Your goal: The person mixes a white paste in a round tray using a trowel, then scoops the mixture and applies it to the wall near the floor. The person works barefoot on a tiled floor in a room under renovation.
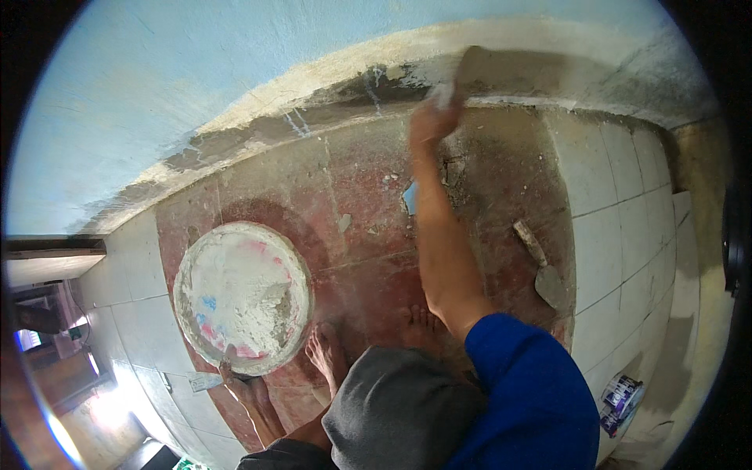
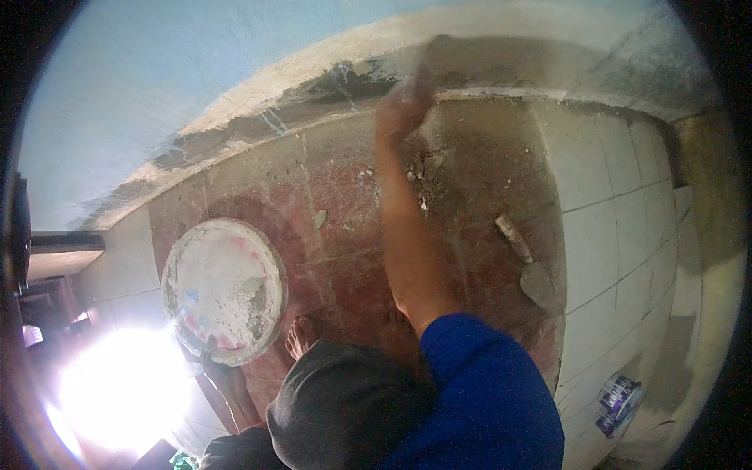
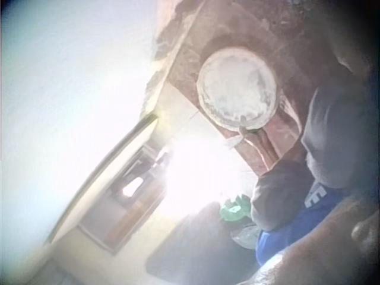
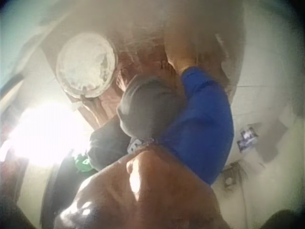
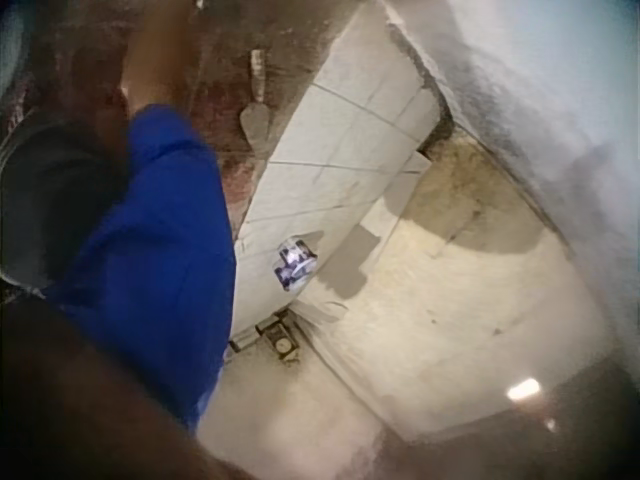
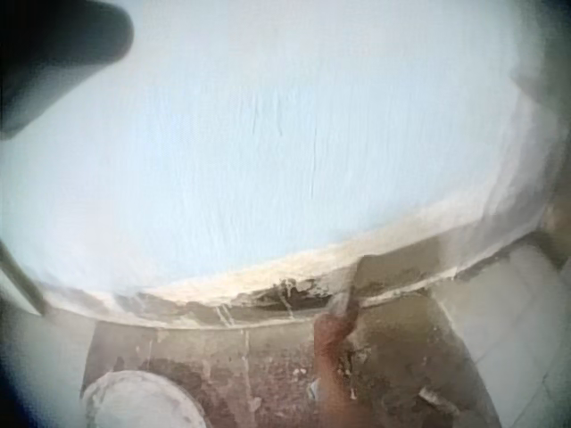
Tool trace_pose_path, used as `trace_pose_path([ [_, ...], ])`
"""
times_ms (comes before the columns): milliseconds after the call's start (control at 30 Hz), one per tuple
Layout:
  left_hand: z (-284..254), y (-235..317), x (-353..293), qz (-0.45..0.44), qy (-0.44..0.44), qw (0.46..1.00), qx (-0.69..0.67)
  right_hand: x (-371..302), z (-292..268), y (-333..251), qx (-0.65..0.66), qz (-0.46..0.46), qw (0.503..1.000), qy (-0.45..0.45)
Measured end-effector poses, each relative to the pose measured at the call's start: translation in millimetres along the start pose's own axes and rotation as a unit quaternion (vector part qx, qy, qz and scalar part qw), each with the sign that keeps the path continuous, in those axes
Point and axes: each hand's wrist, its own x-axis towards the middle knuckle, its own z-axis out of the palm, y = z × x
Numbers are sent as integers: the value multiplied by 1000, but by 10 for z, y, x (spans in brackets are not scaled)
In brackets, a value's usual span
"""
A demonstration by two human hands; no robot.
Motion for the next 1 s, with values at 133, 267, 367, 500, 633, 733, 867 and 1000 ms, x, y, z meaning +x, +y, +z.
trace_pose_path([
  [133,-45,83,-45,15,8,1000,8,-877,-244,-391,92,-133,969,-189],
  [267,-42,156,-83,28,17,999,10,-318,-269,98,131,127,983,-28],
  [367,13,142,-84,25,13,1000,13,216,-177,201,102,130,986,11],
  [500,136,149,-57,31,9,999,26,-550,-131,-20,-2,-101,989,-106],
  [633,133,240,-120,36,19,998,43,-613,-357,425,168,-26,978,-124],
  [733,117,292,-160,30,31,998,51,109,-474,828,160,217,963,-14],
  [867,177,255,-118,22,31,998,51,628,-490,1187,51,267,962,31],
  [1000,280,204,-13,14,33,998,53,581,-241,1328,101,256,961,-7],
])
